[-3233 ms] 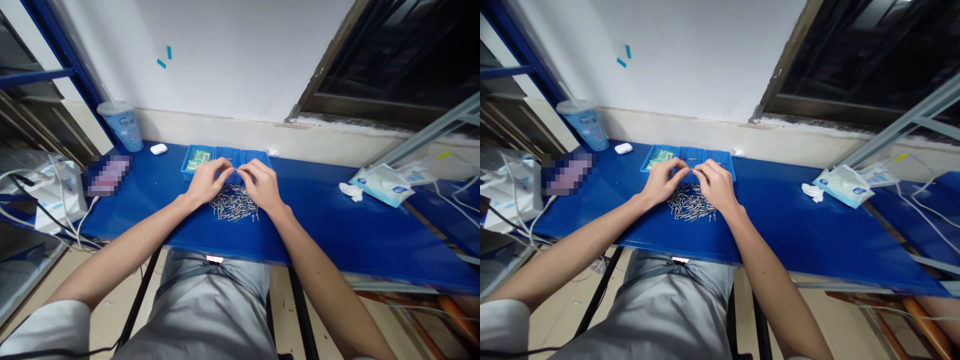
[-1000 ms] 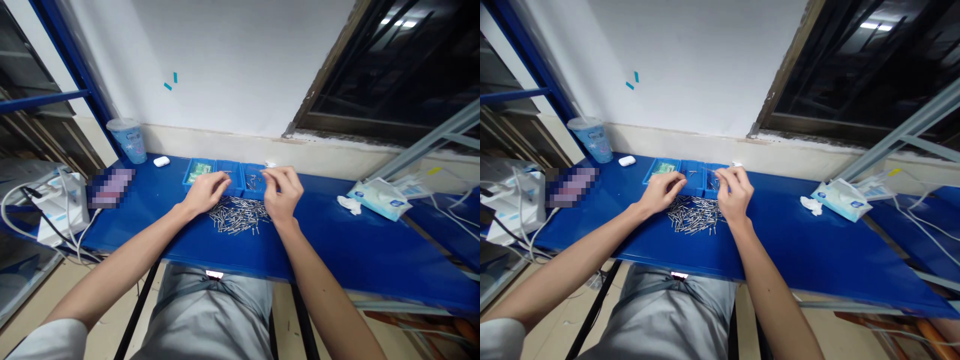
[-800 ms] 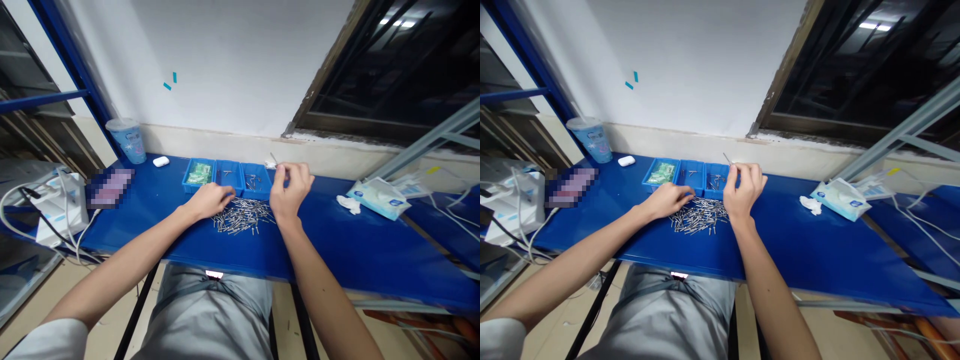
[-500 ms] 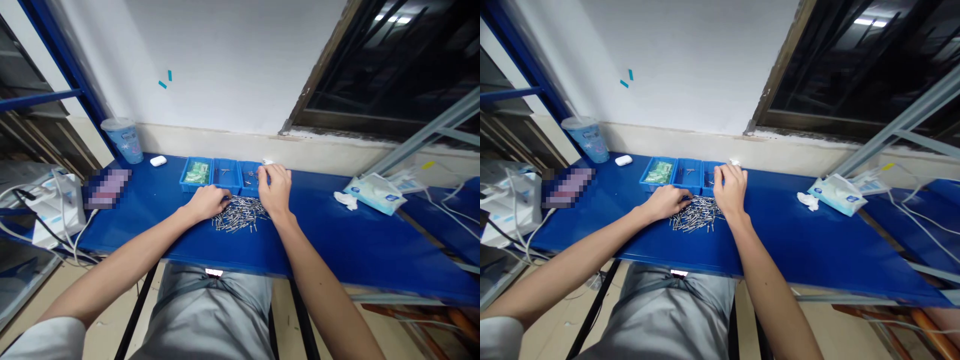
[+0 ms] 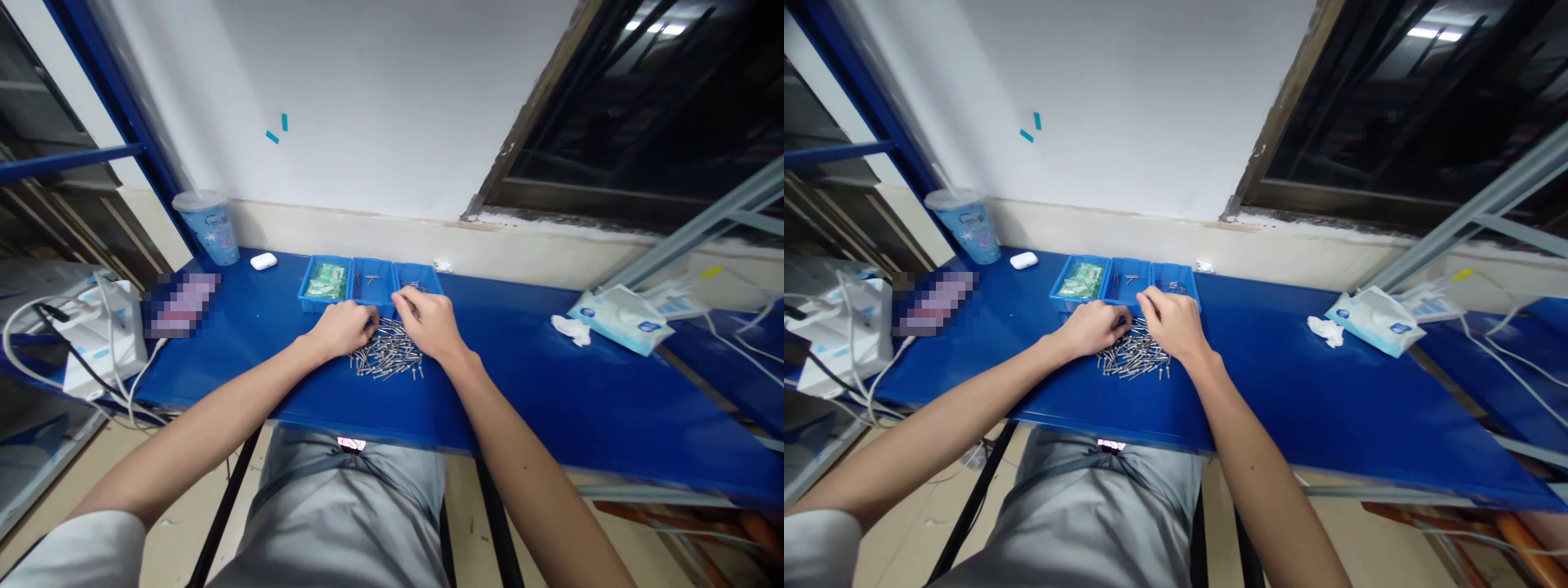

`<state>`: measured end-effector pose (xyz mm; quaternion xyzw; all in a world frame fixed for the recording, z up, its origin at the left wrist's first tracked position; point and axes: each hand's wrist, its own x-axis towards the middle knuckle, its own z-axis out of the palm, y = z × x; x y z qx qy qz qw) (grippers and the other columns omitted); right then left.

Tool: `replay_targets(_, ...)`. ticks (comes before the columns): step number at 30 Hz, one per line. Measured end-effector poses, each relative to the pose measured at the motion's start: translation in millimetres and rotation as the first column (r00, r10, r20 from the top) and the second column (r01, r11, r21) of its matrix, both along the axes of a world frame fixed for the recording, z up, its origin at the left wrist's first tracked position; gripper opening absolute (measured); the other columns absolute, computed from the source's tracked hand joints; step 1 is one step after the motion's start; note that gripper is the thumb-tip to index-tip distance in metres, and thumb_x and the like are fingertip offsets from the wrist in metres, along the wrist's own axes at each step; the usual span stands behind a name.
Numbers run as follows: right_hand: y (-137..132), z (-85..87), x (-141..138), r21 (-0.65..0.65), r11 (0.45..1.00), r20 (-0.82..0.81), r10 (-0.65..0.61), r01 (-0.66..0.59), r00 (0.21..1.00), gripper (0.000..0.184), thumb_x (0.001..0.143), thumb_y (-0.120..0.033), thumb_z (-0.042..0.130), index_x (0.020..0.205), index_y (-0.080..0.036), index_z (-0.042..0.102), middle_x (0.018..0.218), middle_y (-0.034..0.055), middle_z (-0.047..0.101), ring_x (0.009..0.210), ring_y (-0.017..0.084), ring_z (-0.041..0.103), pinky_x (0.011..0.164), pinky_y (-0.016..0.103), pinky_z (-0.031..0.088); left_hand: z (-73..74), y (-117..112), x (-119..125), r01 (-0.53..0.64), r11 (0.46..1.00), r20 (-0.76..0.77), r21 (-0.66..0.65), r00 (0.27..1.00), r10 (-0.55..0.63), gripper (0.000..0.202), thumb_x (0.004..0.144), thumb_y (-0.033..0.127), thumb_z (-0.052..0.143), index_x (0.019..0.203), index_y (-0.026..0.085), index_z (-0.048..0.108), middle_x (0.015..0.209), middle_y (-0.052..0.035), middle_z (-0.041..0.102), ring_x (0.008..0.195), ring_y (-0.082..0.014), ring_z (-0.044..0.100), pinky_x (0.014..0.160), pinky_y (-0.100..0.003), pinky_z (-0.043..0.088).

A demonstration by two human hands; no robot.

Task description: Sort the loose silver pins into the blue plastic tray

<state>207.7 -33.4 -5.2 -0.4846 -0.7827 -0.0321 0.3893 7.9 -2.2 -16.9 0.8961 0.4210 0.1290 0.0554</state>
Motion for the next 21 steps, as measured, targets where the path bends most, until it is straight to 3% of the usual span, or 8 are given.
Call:
replay_targets(6, -1, 0.6, 0, -0.038, 0.999, 0.020, 0.038, -0.037, 0.999, 0.034, 0.105, -0.037, 0.047, 0.084, -0.022, 0.068, 0.060, 0.0000, 0.062, 0.053, 0.015, 0.055, 0.059, 0.029, 0.032, 1.3, -2, -1, 0.023, 1.000, 0.003, 0.008, 1.000, -0.023, 0.023, 0.094, 0.028, 0.055, 0.103, 0.022, 0.075, 0.076, -0.0091, 0.073, 0.073, -0.0277, 0.070, 0.064, -0.032, 0.043)
replay_targets(13, 0, 0.1, 1, -0.027, 0.999, 0.017, 0.019, -0.019, 1.000, 0.035, 0.105, -0.038, 0.047, 0.084, -0.022, 0.068, 0.061, 0.0000, 0.062, 0.054, 0.015, 0.054, 0.060, 0.029, 0.033, 9.5, -10, 3, 0.074, 0.989, -0.025, 0.130, 0.997, -0.072, 0.027, 0.098, 0.032, 0.053, 0.107, 0.020, 0.075, 0.075, -0.0102, 0.073, 0.067, -0.0259, 0.069, 0.063, -0.033, 0.044)
replay_targets(21, -1, 0.6, 0, -0.054, 0.998, 0.021, 0.038, -0.037, 0.999, 0.032, 0.105, -0.037, 0.048, 0.087, -0.022, 0.070, 0.061, -0.0004, 0.062, 0.055, 0.016, 0.054, 0.062, 0.030, 0.034, 8.3, -7, 1, 0.040, 0.987, 0.092, 0.156, 0.994, -0.054, 0.028, 0.101, 0.033, 0.049, 0.107, 0.018, 0.072, 0.067, -0.0053, 0.068, 0.058, -0.0204, 0.062, 0.059, -0.030, 0.041)
